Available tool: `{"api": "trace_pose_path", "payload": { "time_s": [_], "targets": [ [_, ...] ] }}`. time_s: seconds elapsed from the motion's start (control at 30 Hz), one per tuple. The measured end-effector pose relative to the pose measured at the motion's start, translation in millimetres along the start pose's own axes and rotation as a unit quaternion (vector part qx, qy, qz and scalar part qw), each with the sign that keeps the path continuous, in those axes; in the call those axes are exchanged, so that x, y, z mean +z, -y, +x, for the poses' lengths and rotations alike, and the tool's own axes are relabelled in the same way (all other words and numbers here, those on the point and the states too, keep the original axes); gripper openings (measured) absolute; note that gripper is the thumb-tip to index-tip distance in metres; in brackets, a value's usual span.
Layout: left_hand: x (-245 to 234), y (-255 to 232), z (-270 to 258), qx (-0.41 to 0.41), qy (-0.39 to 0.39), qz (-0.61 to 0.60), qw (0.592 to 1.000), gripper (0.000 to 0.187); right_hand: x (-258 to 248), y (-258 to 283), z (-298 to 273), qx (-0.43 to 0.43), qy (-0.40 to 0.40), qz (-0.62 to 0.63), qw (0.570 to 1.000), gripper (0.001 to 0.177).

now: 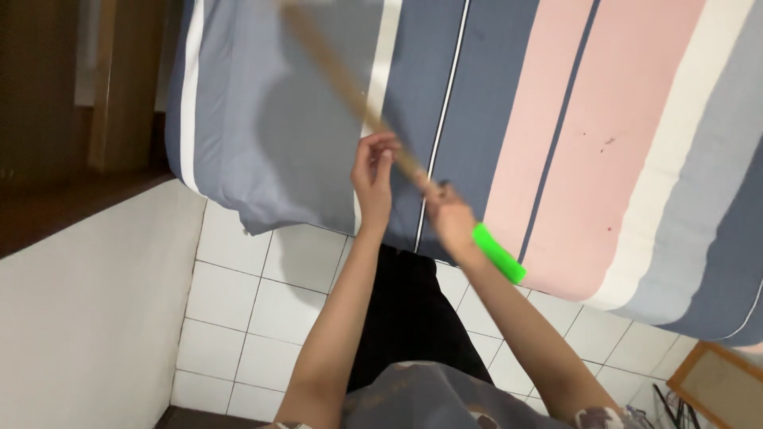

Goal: Arranging pillows and sweeping a bedsheet using a broom.

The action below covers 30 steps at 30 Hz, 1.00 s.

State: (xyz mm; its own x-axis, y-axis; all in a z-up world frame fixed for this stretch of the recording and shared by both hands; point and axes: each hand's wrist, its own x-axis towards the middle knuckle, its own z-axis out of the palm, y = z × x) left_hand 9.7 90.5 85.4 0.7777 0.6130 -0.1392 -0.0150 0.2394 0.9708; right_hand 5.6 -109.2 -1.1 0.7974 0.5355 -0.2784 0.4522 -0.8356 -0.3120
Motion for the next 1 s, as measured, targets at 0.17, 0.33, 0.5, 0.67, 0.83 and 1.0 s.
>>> {"api": "trace_pose_path", "payload": {
  "time_s": [0.17, 0.33, 0.5, 0.67, 0.83, 1.0],
  "targets": [
    [16, -11, -3, -0.008, 0.03, -0.029, 0.999, 0.02, -6, 38, -45, -0.186, -0.03, 0.072, 0.979, 0.039],
    [24, 0, -10, 0.036, 0.027, 0.049, 0.998, 0.02, -4, -21, -84, -0.07, 0.074, 0.036, 0.994, 0.036],
    [41, 34, -15, -0.043, 0.073, 0.083, 0.993, 0.056, -47, -82, -94, 0.131, -0.13, 0.049, 0.982, 0.05],
    [44, 103, -12, -0.204, 0.12, -0.068, 0.969, 0.068, -50, -127, -127, 0.293, -0.184, 0.038, 0.938, 0.053],
    [42, 128, -16, -0.219, 0.104, -0.137, 0.96, 0.067, -46, -145, -146, 0.443, -0.224, 0.13, 0.858, 0.053],
    [95, 97, -37, -0.176, 0.138, 0.07, 0.972, 0.061, -49, -143, -88, 0.36, -0.326, 0.308, 0.818, 0.032]
  ]
}}
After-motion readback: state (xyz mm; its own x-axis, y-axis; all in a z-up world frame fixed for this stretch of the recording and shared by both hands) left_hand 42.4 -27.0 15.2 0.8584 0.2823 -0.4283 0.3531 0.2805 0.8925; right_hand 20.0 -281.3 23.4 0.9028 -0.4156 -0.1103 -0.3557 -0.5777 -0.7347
